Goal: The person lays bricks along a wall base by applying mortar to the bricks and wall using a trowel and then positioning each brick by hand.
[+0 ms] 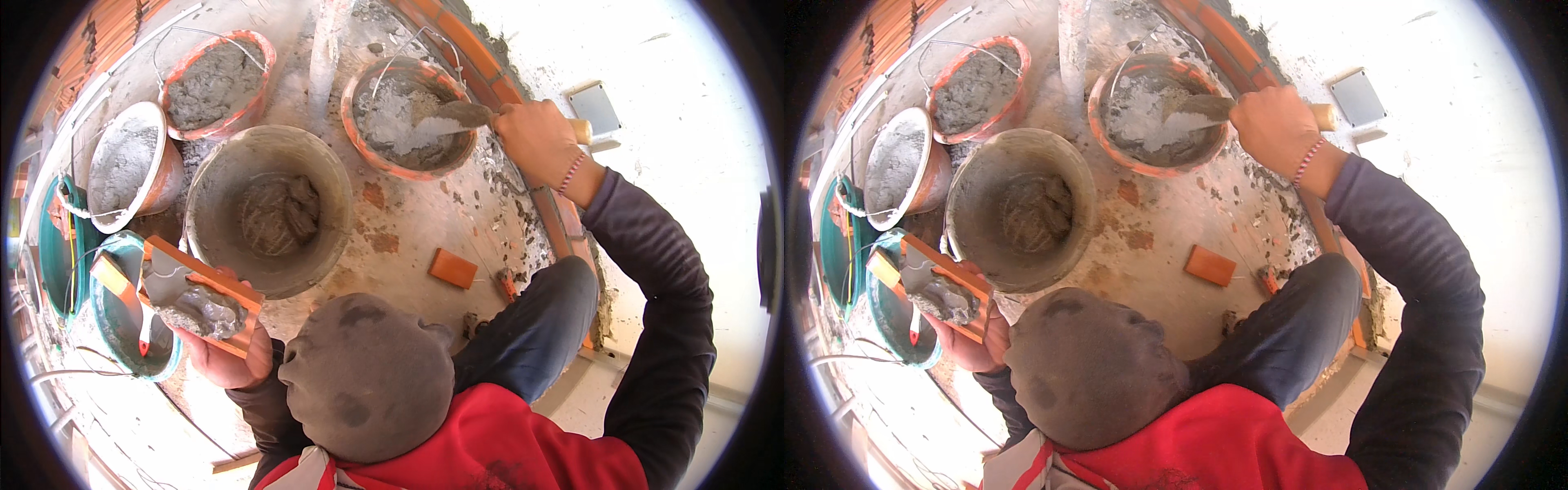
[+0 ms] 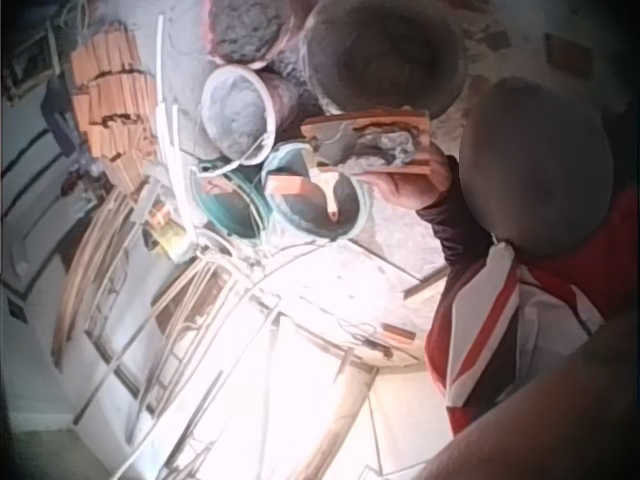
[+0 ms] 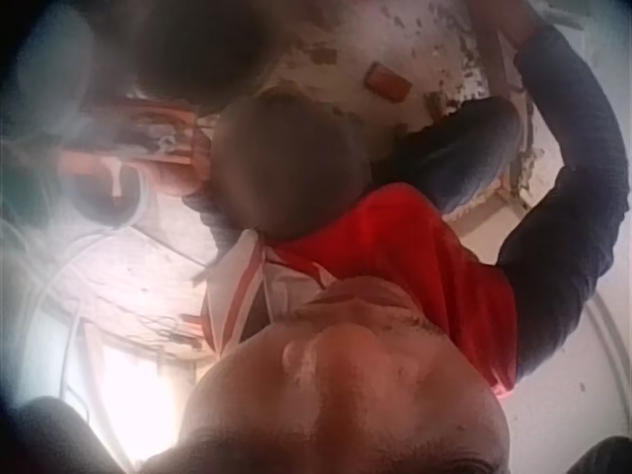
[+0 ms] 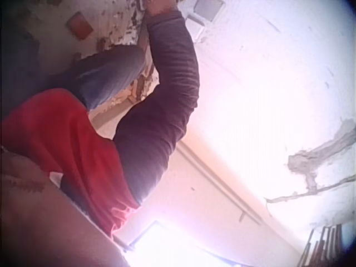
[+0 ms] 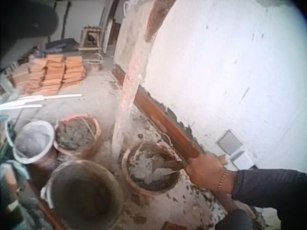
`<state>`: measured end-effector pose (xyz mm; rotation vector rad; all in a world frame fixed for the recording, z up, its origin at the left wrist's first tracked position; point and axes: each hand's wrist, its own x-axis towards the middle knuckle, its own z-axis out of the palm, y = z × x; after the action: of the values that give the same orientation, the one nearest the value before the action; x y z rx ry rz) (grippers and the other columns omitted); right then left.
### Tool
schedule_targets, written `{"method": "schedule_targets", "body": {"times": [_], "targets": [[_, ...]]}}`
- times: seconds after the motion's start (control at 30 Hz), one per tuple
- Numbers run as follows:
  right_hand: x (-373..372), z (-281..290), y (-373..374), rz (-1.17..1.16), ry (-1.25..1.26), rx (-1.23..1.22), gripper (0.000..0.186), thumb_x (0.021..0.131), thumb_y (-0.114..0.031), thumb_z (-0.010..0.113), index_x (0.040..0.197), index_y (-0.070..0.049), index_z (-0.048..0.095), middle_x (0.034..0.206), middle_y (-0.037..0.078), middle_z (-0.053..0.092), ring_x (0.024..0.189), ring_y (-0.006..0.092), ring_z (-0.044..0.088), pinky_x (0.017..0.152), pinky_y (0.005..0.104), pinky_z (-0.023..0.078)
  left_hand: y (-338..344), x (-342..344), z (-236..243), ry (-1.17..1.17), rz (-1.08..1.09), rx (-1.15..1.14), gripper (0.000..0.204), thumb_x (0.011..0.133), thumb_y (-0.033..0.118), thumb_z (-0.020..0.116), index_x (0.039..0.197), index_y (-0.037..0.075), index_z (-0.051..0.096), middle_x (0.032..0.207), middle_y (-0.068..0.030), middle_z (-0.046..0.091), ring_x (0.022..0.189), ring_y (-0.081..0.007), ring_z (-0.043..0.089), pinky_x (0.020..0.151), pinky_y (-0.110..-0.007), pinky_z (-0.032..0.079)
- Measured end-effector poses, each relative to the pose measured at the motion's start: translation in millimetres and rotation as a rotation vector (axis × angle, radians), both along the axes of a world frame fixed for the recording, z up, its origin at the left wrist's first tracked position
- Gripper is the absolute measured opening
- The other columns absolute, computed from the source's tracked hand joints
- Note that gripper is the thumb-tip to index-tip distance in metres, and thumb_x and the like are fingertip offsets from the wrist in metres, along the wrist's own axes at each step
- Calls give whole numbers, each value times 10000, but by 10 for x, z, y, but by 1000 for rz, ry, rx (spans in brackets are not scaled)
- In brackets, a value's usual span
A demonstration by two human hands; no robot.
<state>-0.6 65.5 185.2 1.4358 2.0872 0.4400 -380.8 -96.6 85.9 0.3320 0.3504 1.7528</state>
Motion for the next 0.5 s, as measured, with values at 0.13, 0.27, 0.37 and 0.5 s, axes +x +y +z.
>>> {"method": "schedule_targets", "body": {"times": [0.13,0.27,0.37,0.5], "targets": [[-44,120,-16,-9,69,55,149,816,-128,571,797,-78,710,807,96,692,808,261,693,660,378,540,4,40,14,18,8,1,590,1003,461,344,1440,67,296,1369,-145,454,1243,-349,457,975,-538,439],[-24,-72,97,113,96,131,143,796,-120,577,792,-68,710,798,108,689,809,260,692,680,389,546,23,148,14,12,-38,-20,582,1000,464,355,1445,94,298,1368,-139,457,1240,-348,459,973,-543,437],[-5,41,-93,123,61,-20,143,789,-115,577,803,-61,709,811,114,685,810,270,689,693,395,549,39,182,45,91,-36,3,577,999,463,364,1448,107,297,1366,-138,458,1237,-348,461,975,-552,432],[271,182,-213,13,155,28,169,791,-89,572,898,-36,691,859,136,671,807,306,677,687,420,532,51,183,95,40,-42,-38,575,1000,458,372,1451,109,296,1365,-138,459,1229,-354,468,970,-553,431]]}}
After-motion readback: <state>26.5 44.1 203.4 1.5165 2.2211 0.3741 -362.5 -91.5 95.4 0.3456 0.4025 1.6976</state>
